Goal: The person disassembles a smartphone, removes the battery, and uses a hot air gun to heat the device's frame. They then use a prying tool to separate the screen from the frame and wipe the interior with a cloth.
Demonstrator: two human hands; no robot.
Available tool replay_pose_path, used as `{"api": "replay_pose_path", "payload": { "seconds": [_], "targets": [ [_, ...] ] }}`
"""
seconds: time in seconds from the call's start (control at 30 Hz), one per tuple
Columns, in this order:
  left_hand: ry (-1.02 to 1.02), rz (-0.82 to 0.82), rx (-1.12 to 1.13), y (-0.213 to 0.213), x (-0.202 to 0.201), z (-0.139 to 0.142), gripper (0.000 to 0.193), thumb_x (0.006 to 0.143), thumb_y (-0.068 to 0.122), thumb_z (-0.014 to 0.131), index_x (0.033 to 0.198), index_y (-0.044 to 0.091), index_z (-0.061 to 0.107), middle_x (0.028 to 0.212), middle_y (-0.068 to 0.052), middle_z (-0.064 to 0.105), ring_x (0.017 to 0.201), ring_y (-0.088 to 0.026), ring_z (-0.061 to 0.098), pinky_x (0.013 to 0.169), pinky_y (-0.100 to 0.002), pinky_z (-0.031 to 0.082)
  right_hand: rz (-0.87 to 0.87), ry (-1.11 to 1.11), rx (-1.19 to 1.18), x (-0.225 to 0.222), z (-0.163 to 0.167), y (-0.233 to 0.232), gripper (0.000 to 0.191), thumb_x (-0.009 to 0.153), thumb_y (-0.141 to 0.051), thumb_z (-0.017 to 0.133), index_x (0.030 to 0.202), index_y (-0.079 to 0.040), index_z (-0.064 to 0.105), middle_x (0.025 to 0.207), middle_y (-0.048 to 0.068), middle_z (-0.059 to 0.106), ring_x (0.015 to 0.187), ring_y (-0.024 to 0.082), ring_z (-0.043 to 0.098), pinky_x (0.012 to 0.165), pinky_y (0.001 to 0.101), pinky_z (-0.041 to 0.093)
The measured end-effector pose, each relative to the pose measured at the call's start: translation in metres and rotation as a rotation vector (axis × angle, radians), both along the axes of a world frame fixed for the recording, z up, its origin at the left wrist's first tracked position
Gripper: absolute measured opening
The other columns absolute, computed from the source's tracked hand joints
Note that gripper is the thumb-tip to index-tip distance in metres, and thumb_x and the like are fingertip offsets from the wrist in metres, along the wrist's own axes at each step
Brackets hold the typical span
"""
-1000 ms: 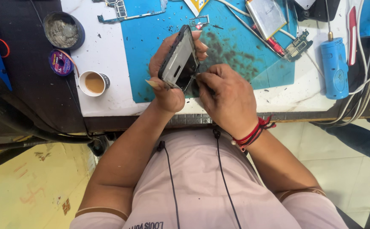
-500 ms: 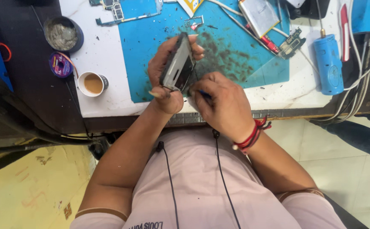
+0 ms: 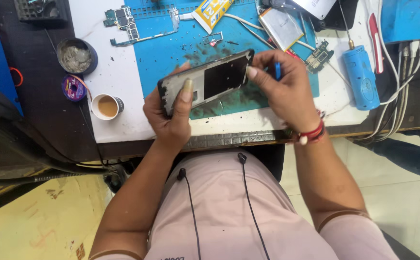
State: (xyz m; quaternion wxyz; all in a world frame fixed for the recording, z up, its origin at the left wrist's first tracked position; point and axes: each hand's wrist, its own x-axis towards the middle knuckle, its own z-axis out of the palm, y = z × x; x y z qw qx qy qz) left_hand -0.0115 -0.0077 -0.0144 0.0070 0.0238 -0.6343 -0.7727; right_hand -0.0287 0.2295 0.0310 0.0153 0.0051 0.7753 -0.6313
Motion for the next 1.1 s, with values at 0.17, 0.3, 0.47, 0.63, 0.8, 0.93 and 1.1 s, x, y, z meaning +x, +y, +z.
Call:
{"api": "replay_pose_path", "payload": {
  "seconds": [0.17, 0.3, 0.47, 0.63, 0.8, 0.93, 1.1],
  "targets": [
    [0.329, -0.075, -0.311, -0.007, 0.010, -0.002, 0.033, 0.103, 0.001, 0.078, 0.133, 0.002, 0.065, 0.104, -0.012, 0.077, 0.090, -0.017, 0.073, 0.076, -0.030, 0.057, -0.016, 0.202, 0.578, -0.020, 0.016, 0.003, 0.014, 0.098, -0.006, 0.076, 0.111, -0.001, 0.075, 0.092, 0.008, 0.073, 0.071, 0.015, 0.062, 0.067, 0.0279, 0.048],
    [0.415, 0.015, -0.634, -0.003, 0.010, 0.011, 0.049, 0.094, 0.005, 0.082, 0.138, 0.005, 0.059, 0.100, -0.012, 0.074, 0.087, -0.023, 0.074, 0.073, -0.033, 0.056, 0.037, 0.376, 0.664, -0.014, 0.027, 0.000, 0.029, 0.093, -0.007, 0.068, 0.121, 0.001, 0.071, 0.100, 0.015, 0.068, 0.087, 0.027, 0.068, 0.077, 0.0347, 0.051],
    [0.545, 0.026, -0.798, -0.003, 0.007, 0.022, 0.043, 0.094, 0.006, 0.082, 0.133, 0.011, 0.065, 0.097, -0.010, 0.074, 0.082, -0.026, 0.072, 0.072, -0.036, 0.055, -0.022, 0.309, 0.776, 0.005, 0.016, -0.006, 0.028, 0.103, -0.001, 0.062, 0.129, -0.002, 0.072, 0.098, 0.015, 0.064, 0.095, 0.034, 0.064, 0.085, 0.0428, 0.050],
    [0.557, 0.030, -0.880, -0.002, 0.009, 0.019, 0.039, 0.092, 0.008, 0.084, 0.129, 0.010, 0.070, 0.088, -0.008, 0.073, 0.070, -0.024, 0.065, 0.064, -0.035, 0.050, -0.060, 0.399, 0.850, 0.013, 0.005, -0.013, 0.017, 0.101, -0.003, 0.073, 0.117, -0.006, 0.074, 0.103, 0.012, 0.068, 0.096, 0.033, 0.065, 0.084, 0.0426, 0.051],
    [0.563, 0.015, -0.872, -0.002, 0.008, 0.017, 0.038, 0.092, 0.008, 0.084, 0.128, 0.009, 0.071, 0.080, -0.007, 0.070, 0.064, -0.022, 0.062, 0.060, -0.035, 0.048, -0.090, 0.432, 0.951, 0.011, 0.005, -0.020, 0.017, 0.099, -0.004, 0.073, 0.114, -0.010, 0.076, 0.104, 0.009, 0.069, 0.098, 0.032, 0.065, 0.082, 0.0414, 0.051],
    [0.602, 0.003, -0.850, -0.003, 0.008, 0.016, 0.037, 0.094, 0.007, 0.082, 0.129, 0.009, 0.070, 0.081, -0.006, 0.070, 0.065, -0.022, 0.063, 0.061, -0.035, 0.048, -0.084, 0.419, 0.999, 0.013, 0.006, -0.027, 0.020, 0.096, -0.003, 0.072, 0.113, -0.010, 0.077, 0.104, 0.008, 0.069, 0.098, 0.031, 0.064, 0.081, 0.0416, 0.052],
    [0.635, 0.016, -0.839, 0.000, 0.009, 0.013, 0.036, 0.094, 0.007, 0.083, 0.128, 0.009, 0.071, 0.078, -0.005, 0.069, 0.060, -0.020, 0.061, 0.058, -0.034, 0.046, -0.068, 0.392, 0.990, 0.023, 0.009, -0.040, 0.025, 0.092, -0.001, 0.070, 0.114, -0.010, 0.076, 0.107, 0.009, 0.070, 0.098, 0.031, 0.065, 0.083, 0.0417, 0.053]
  ]
}}
